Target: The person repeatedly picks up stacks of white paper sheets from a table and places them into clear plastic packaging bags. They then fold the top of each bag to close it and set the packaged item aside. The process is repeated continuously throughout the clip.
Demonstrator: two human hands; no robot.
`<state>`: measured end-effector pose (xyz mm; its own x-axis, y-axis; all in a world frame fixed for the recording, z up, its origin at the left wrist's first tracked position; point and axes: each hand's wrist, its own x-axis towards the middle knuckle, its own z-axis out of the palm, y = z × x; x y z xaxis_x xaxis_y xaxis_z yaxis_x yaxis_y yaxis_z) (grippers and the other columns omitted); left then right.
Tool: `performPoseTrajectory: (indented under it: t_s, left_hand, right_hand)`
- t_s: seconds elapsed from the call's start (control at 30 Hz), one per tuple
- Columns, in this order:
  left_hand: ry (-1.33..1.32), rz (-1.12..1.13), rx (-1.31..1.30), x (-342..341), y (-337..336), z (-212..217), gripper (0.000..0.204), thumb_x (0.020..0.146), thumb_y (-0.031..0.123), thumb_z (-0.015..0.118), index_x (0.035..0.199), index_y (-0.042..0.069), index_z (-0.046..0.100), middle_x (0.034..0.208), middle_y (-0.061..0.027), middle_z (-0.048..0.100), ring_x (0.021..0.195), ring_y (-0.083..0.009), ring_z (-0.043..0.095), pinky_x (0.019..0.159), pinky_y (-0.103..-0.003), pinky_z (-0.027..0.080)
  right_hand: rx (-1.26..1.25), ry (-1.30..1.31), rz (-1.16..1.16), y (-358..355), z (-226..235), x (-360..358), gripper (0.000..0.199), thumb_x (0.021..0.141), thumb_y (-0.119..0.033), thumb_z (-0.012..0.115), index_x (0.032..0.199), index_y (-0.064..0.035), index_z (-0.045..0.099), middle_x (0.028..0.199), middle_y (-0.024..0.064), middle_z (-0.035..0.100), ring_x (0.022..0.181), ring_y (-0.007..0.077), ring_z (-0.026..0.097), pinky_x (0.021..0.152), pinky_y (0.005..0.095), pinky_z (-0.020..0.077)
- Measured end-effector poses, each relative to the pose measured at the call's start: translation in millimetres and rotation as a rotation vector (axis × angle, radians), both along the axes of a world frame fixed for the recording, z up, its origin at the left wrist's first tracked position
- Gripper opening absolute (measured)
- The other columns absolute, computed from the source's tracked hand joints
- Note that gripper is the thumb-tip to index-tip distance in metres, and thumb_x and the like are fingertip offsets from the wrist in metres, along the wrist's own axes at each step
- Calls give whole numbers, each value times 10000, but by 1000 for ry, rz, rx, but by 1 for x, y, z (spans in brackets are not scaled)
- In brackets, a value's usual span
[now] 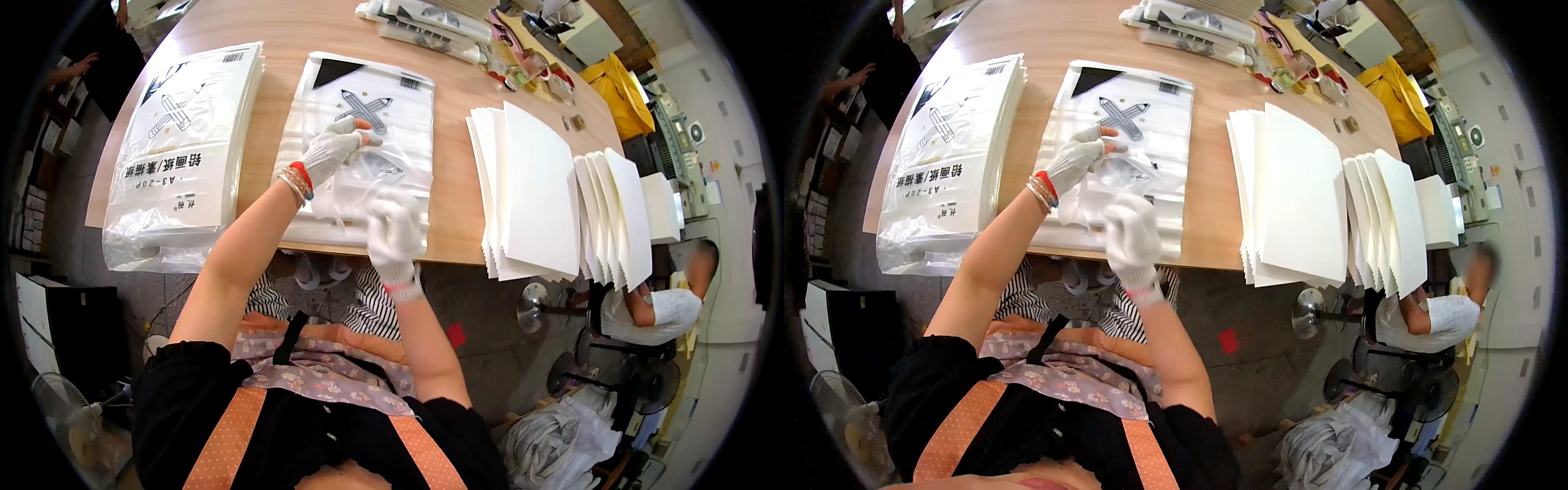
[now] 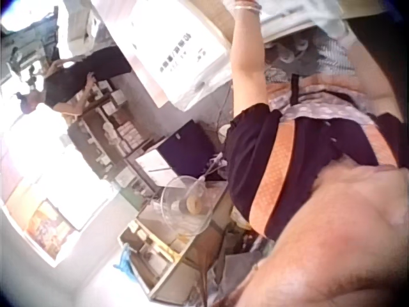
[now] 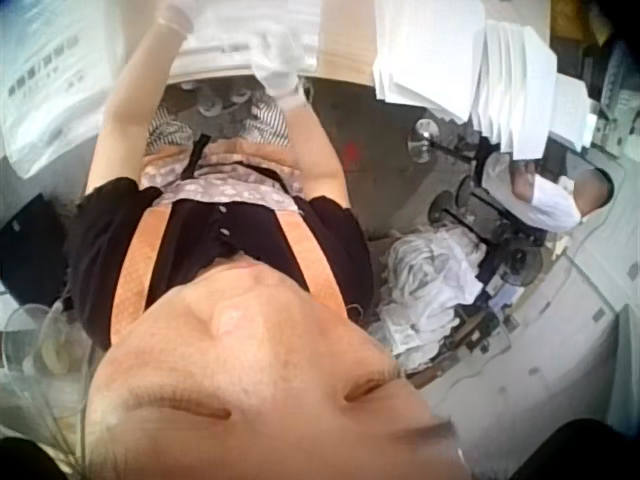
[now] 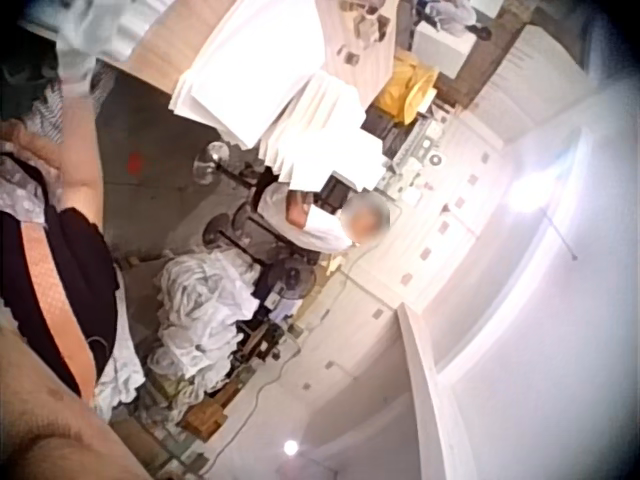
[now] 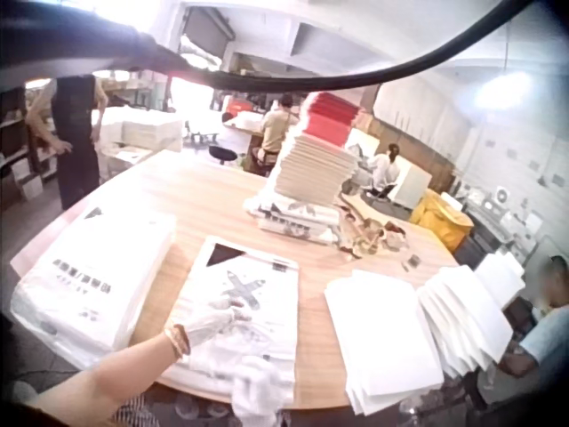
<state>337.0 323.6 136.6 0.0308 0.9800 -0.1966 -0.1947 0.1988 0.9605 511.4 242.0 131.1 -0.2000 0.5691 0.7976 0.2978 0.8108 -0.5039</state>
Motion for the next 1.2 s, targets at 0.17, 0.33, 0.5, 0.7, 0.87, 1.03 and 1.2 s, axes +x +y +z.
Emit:
performPoseTrajectory:
  t_s: [0.17, 0.33, 0.5, 0.7, 0.87, 1.03, 1.2]
  left_hand:
    - [254, -53, 229, 24, -32, 90, 353, 855, 67, 536, 1202, 18, 496, 933, -24, 663, 708, -49, 502, 599, -208, 433]
    - [669, -48, 427, 12, -50, 87, 396, 860, 65, 559, 1239, 3, 467, 860, -26, 622, 695, -89, 540, 651, -245, 469]
    - [1120, 299, 830, 7, -87, 75, 464, 812, 51, 623, 1247, 13, 465, 1009, -129, 605, 879, -203, 604, 775, -299, 490]
    - [895, 382, 935, 17, -132, 89, 467, 749, -18, 654, 1190, 11, 503, 1042, -141, 627, 920, -252, 623, 801, -333, 503]
    - [777, 69, 854, 49, -162, 67, 269, 759, -19, 647, 1013, 42, 583, 913, -89, 660, 848, -211, 645, 724, -328, 520]
    - [314, -434, 276, 124, -162, 30, 158, 886, 124, 581, 1012, 30, 589, 908, -80, 661, 831, -152, 625, 764, -276, 508]
    - [-776, -419, -525, 183, -132, -3, 434, 917, 367, 534, 1213, 55, 473, 1205, -107, 542, 1039, -213, 561, 824, -359, 510]
  right_hand:
    - [-453, -660, -322, 46, -67, -33, 317, 828, -123, 537, 1142, -76, 530, 1037, 158, 534, 1044, 380, 478, 835, 449, 423]
    - [-736, -683, 193, 6, -28, -4, 321, 797, -195, 632, 1084, -56, 594, 1095, 146, 578, 1085, 307, 525, 930, 385, 427]
    - [-352, -518, -139, -14, 10, 139, 323, 833, -200, 637, 1092, -17, 579, 1046, 181, 610, 998, 314, 589, 861, 368, 480]
    - [-389, -791, -609, 22, 3, 304, 883, 768, -576, 623, 1389, -38, 299, 1208, 262, 526, 1105, 414, 521, 928, 450, 432]
    - [-621, -563, -764, 56, 13, 323, 597, 875, -605, 425, 1271, -163, 483, 1007, 204, 643, 962, 371, 606, 829, 456, 472]
    - [-522, -574, -884, 42, 39, 280, 344, 918, -413, 442, 1085, -168, 617, 930, 167, 643, 856, 348, 613, 721, 444, 481]
    - [-101, -873, -394, -85, 48, 211, 219, 865, -182, 547, 1059, -91, 595, 962, 138, 626, 829, 300, 599, 716, 398, 482]
